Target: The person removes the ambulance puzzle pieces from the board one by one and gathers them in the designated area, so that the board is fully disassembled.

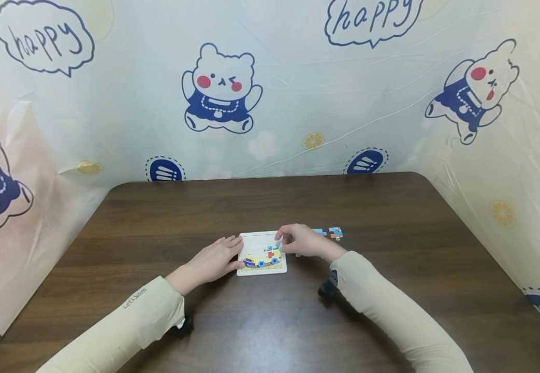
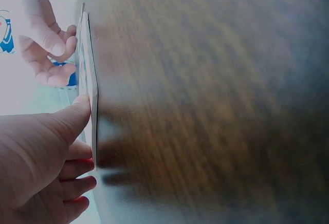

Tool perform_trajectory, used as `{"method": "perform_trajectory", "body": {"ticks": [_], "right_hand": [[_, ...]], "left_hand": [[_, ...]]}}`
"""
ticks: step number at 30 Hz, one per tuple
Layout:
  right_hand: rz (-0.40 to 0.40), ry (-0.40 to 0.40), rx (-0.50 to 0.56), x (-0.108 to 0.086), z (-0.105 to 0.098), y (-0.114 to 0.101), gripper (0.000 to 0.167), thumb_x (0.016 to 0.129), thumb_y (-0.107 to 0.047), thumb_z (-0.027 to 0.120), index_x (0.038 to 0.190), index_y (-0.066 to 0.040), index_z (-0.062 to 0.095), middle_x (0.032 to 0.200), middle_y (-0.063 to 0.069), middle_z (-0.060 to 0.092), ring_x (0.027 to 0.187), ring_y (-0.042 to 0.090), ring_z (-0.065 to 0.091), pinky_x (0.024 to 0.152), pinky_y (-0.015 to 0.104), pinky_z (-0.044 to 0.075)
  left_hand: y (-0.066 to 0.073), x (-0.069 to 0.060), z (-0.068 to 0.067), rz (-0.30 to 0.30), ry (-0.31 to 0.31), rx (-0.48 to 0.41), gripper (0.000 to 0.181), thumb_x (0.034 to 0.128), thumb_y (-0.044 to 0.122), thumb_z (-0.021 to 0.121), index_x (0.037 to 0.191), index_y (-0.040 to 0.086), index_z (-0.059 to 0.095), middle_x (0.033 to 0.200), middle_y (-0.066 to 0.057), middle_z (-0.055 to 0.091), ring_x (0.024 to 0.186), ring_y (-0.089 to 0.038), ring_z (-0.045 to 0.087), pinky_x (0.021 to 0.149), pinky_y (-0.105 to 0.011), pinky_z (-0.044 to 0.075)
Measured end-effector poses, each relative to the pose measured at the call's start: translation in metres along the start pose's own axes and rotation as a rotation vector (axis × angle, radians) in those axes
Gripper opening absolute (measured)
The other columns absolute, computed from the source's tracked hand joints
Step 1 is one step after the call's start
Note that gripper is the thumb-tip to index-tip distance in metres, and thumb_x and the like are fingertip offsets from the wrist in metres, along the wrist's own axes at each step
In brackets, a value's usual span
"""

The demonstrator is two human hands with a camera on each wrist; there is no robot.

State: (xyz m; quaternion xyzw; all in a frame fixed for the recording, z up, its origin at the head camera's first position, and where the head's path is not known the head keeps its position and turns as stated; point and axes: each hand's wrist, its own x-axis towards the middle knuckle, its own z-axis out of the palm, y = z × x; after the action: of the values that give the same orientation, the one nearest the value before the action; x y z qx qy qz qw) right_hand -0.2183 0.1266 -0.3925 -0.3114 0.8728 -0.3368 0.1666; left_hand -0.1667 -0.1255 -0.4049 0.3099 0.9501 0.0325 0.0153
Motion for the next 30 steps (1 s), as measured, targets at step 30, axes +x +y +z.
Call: {"method": "perform_trajectory", "body": {"ticks": [30], "right_hand": [[0.085, -0.025, -0.124, 0.010, 0.018, -0.013, 0.030, 0.079, -0.009, 0.073, 0.106, -0.009, 0.058, 0.093, 0.005, 0.047, 0.070, 0.018, 0.047, 0.059, 0.028, 0.041]], "left_hand": [[0.000, 0.000, -0.001, 0.008, -0.004, -0.001, 0.056, 0.0901, 0.036, 0.058, 0.125, -0.007, 0.052, 0.133, -0.020, 0.046, 0.125, -0.032, 0.039, 0.102, -0.042, 0.030]]}}
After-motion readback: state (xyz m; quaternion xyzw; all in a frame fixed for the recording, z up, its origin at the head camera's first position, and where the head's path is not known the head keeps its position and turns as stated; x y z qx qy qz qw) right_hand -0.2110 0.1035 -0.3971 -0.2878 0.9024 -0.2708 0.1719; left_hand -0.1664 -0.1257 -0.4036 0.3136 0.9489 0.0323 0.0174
